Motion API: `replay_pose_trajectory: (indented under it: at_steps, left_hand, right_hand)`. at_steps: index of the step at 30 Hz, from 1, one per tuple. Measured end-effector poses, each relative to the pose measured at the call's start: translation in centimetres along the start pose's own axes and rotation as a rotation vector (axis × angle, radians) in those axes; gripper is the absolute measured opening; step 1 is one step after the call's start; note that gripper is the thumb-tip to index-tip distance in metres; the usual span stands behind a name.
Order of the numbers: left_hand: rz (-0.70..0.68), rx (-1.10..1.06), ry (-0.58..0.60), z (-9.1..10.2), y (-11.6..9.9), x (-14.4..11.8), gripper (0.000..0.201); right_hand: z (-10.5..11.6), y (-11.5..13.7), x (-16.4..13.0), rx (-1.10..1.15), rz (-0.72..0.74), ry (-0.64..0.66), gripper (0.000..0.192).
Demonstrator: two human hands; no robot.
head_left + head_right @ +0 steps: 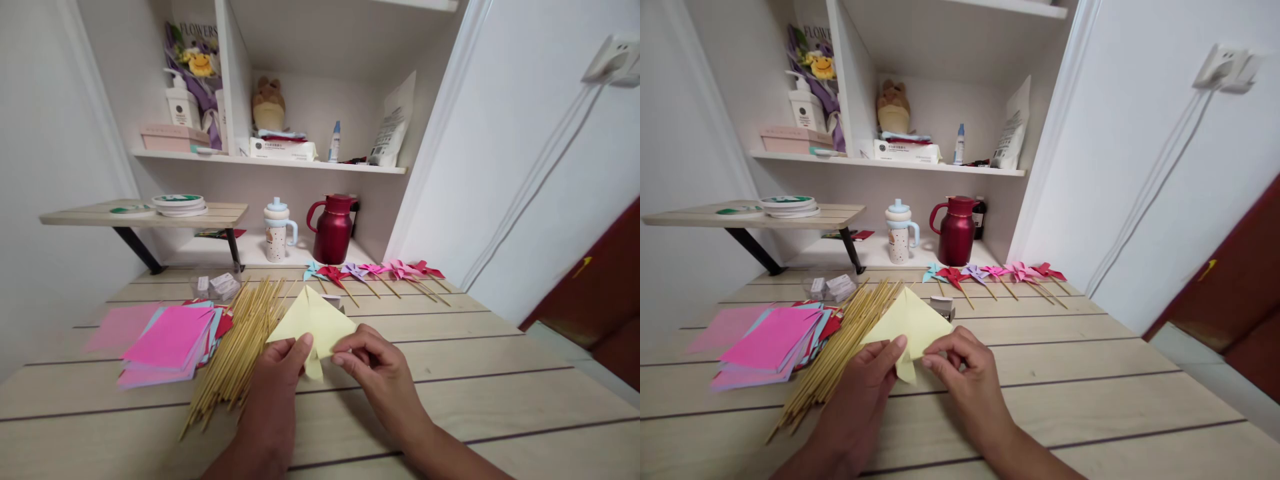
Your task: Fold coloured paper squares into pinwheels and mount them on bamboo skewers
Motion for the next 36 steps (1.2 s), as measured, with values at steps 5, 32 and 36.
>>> replay_pose_trajectory:
  at_steps: [5,32,36]
  left_hand:
    - [0.04,-0.03,0.042,-0.22,0.18,-0.19,0.036]
    - [0.033,0.04,0.047,-0.64,0.78,-0.6,0.034]
    - [0.007,0.052,0.021,-0.72,0.66,-0.64,0.035]
  right_hand:
    - [-0.14,0.09,-0.34,0.038,-0.047,0.065,0.009]
    - [-0.44,0.53,-0.16,0.064,-0.336,-0.015,0.035]
    - [-0.5,0.56,-0.06,0.066,-0.325,-0.023,0.035]
Point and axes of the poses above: each hand's wrist, its own x-axis towards the middle knuckle, its own z-axis out of the back of the hand, y = z × x, the point moved 1 cm from there along x, towards the middle knuckle, and after that the axes turned 12 degrees about -y, right-handed, at the moved point
